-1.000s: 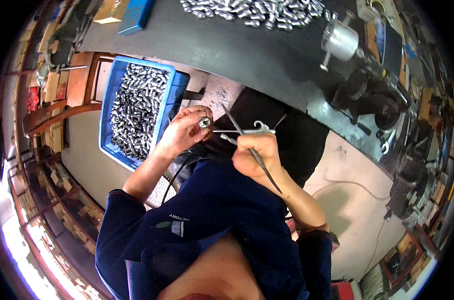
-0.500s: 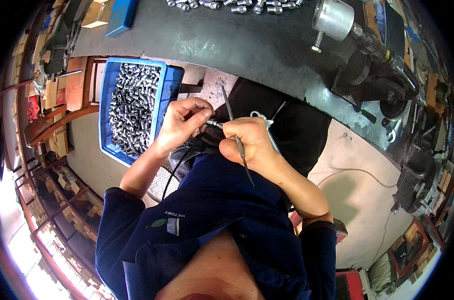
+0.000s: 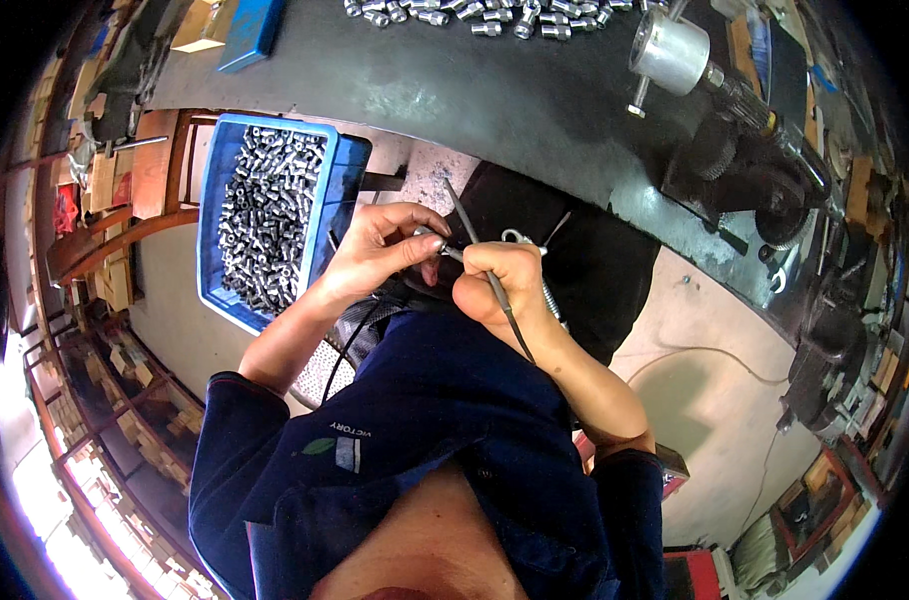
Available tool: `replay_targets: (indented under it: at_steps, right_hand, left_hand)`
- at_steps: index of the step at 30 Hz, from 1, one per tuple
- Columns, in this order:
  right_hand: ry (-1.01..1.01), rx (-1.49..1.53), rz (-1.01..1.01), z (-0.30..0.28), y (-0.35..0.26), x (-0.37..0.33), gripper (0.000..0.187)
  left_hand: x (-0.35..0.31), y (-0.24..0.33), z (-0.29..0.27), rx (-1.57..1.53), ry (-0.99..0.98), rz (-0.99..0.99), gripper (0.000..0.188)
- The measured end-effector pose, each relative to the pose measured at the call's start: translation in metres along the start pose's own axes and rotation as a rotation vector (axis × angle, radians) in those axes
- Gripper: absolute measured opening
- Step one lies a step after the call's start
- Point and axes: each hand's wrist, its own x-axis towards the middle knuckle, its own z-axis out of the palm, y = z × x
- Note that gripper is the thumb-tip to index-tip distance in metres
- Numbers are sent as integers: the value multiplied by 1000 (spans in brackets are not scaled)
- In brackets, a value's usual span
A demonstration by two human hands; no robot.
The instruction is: The person repeatedly picks small cylindrical metal components from a blue bin and uses a soldering iron to apply solder to them. After soldering, the person places the components onto a pile on the workbench. The task is performed continuously in a repetitive cycle.
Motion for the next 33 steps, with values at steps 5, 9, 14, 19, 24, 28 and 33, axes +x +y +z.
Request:
replay_targets:
  at_steps: [5,9,14,19,24,28,33]
  right_hand:
    - [25,211,87,2,0,-2,33]
    - [53,325,-33,-5,-13,-5,27]
    - [-62,217,-259,-7,-56,-6,21]
    - [-78,189,-210,0,-54,-8,16]
    - [-82,143,-138,6,-51,-4,20]
    - [-120,-24,-110,10,-17,12,20]
    - [-112,-70,-125,1,-17,17,17]
  left_hand:
    - [2,-2,-2,-23,23,45,16]
    - [10,0,-14,347,242,187,15]
    - [15,-11,-26,821,404,297,21]
    - [17,-15,-28,903,412,378,26]
    - [13,-18,-28,944,394,485,28]
    - [16,-15,-18,1021,270,618,30]
    - [24,-13,-29,1060,309,490,26]
